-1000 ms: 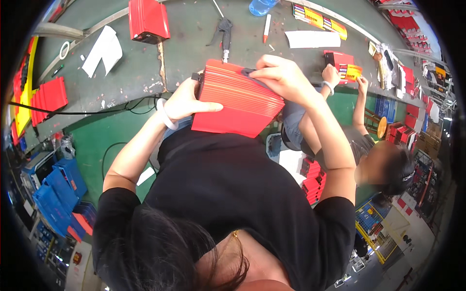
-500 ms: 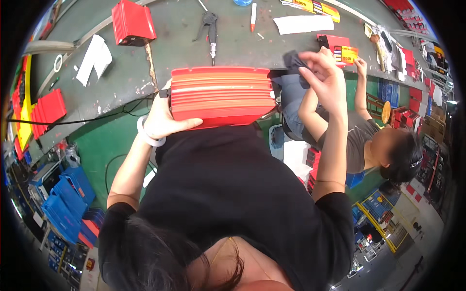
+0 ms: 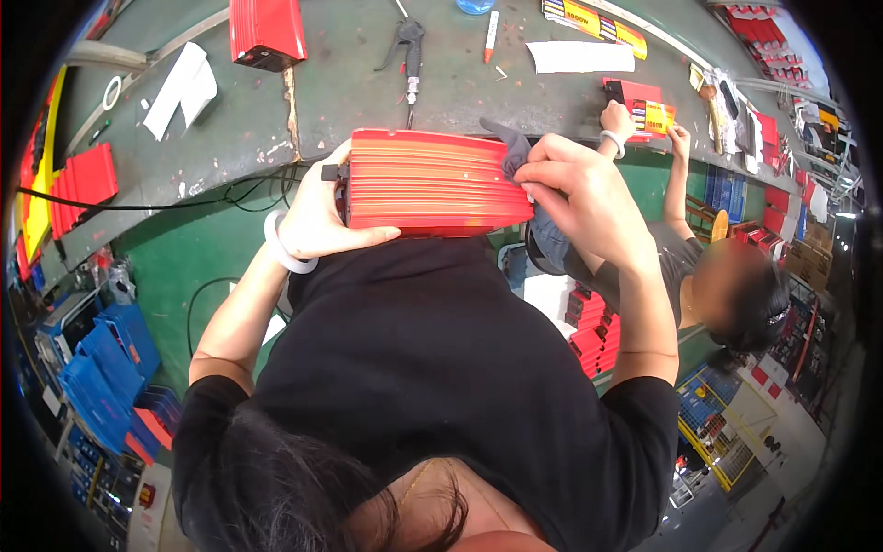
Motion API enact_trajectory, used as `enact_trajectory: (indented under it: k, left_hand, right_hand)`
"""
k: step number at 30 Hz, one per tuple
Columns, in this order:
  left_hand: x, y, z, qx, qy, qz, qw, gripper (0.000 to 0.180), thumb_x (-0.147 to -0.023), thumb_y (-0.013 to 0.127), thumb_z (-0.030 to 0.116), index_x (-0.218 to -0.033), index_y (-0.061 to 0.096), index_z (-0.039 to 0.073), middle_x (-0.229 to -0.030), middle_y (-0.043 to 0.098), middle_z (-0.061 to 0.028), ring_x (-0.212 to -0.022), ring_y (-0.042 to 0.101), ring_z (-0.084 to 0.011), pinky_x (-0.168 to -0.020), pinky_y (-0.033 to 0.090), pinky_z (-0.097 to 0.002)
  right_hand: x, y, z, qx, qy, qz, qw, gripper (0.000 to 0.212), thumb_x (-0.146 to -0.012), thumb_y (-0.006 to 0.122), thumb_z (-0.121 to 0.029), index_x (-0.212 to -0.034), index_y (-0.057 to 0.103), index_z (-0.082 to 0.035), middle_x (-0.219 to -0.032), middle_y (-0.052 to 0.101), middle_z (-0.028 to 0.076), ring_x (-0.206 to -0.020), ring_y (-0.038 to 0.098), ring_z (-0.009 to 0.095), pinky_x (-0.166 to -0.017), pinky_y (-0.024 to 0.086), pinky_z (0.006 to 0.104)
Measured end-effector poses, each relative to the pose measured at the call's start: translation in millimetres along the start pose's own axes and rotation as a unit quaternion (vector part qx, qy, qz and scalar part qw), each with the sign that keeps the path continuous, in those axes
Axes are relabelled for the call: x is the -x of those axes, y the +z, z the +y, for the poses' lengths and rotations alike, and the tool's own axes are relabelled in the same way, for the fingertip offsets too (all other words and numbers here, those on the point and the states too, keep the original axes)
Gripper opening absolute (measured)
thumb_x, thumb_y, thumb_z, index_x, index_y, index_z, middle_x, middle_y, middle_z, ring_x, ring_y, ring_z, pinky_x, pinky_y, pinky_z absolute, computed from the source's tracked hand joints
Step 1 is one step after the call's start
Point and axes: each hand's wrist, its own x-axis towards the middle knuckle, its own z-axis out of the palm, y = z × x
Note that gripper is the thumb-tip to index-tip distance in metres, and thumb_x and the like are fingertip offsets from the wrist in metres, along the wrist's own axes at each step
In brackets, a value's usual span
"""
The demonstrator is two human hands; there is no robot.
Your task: Cleaning and inspecting red power inverter units using a cloth and an air duster at an assembly line.
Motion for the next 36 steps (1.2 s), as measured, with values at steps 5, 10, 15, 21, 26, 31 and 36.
enact_trajectory:
  k: [5, 10, 15, 21, 26, 31, 36]
  left_hand:
    - [-3.8, 6.4, -4.6, -0.013, 0.028, 0.008, 0.999, 0.077, -0.06, 0.082, 0.016, -0.124, 0.044, -0.001, -0.114, 0.057, -0.0098, -0.105, 0.053, -0.0154, -0.095, 0.04, -0.0308]
    - [-11.9, 15.3, 1.3, -0.016, 0.018, -0.019, 1.0, 0.073, -0.06, 0.08, 0.017, -0.122, 0.046, 0.001, -0.111, 0.059, -0.0106, -0.102, 0.056, -0.0177, -0.093, 0.043, -0.0317]
    - [-11.9, 9.7, -9.4, -0.038, 0.013, -0.035, 0.999, 0.061, -0.06, 0.08, 0.014, -0.112, 0.052, 0.001, -0.106, 0.059, -0.0095, -0.1, 0.057, -0.0183, -0.09, 0.043, -0.0324]
    - [-5.2, 11.1, -12.9, 0.033, -0.014, -0.014, 0.999, 0.074, -0.06, 0.081, 0.014, -0.123, 0.044, -0.001, -0.112, 0.056, -0.0089, -0.105, 0.054, -0.0179, -0.094, 0.042, -0.0337]
    - [-10.7, 6.0, -14.3, 0.003, -0.011, -0.02, 1.0, 0.077, -0.061, 0.081, 0.014, -0.125, 0.042, -0.001, -0.114, 0.056, -0.0103, -0.107, 0.053, -0.0186, -0.096, 0.041, -0.034]
    - [-8.2, 7.9, -4.4, -0.028, 0.031, -0.042, 0.998, 0.077, -0.059, 0.082, 0.015, -0.123, 0.043, -0.001, -0.111, 0.058, -0.0109, -0.105, 0.054, -0.0171, -0.095, 0.04, -0.0321]
    - [-6.6, 8.4, -6.7, -0.018, 0.018, -0.033, 0.999, 0.078, -0.058, 0.082, 0.015, -0.124, 0.043, -0.002, -0.112, 0.058, -0.0103, -0.106, 0.054, -0.0171, -0.095, 0.04, -0.0321]
  right_hand:
    - [-8.8, 16.1, -16.3, 0.019, 0.0, 0.035, 0.999, 0.007, -0.075, 0.062, -0.001, -0.082, 0.064, -0.004, -0.075, 0.057, 0.004, -0.076, 0.06, 0.021, -0.095, 0.019, 0.0388]
    - [-31.2, 40.8, -40.4, -0.034, -0.082, 0.109, 0.99, 0.007, -0.075, 0.063, -0.001, -0.081, 0.063, -0.003, -0.077, 0.058, 0.01, -0.07, 0.06, 0.028, -0.06, 0.049, 0.0344]
    - [-64.2, 56.4, -54.4, -0.104, -0.116, 0.124, 0.98, 0.009, -0.075, 0.062, -0.007, -0.082, 0.058, -0.002, -0.08, 0.059, 0.011, -0.075, 0.06, 0.031, -0.067, 0.048, 0.0379]
    - [-42.1, 37.1, -24.9, -0.082, -0.102, 0.051, 0.99, 0.013, -0.072, 0.062, -0.006, -0.083, 0.059, -0.002, -0.081, 0.061, 0.012, -0.076, 0.061, 0.031, -0.067, 0.049, 0.0377]
    - [4.0, -1.5, 27.0, 0.0, 0.069, 0.02, 0.997, 0.005, -0.07, 0.061, -0.005, -0.075, 0.062, -0.004, -0.078, 0.061, 0.011, -0.079, 0.061, 0.03, -0.07, 0.05, 0.0381]
    - [42.7, -12.6, 81.9, -0.138, 0.201, 0.238, 0.94, 0.015, -0.083, 0.057, -0.003, -0.097, 0.061, -0.002, -0.096, 0.06, 0.005, -0.091, 0.058, 0.016, -0.075, 0.048, 0.026]
    - [38.1, 10.0, 75.7, -0.55, 0.252, 0.295, 0.739, 0.027, -0.094, 0.05, -0.012, -0.116, 0.055, 0.002, -0.095, 0.058, 0.003, -0.084, 0.055, 0.01, -0.075, 0.044, 0.0218]
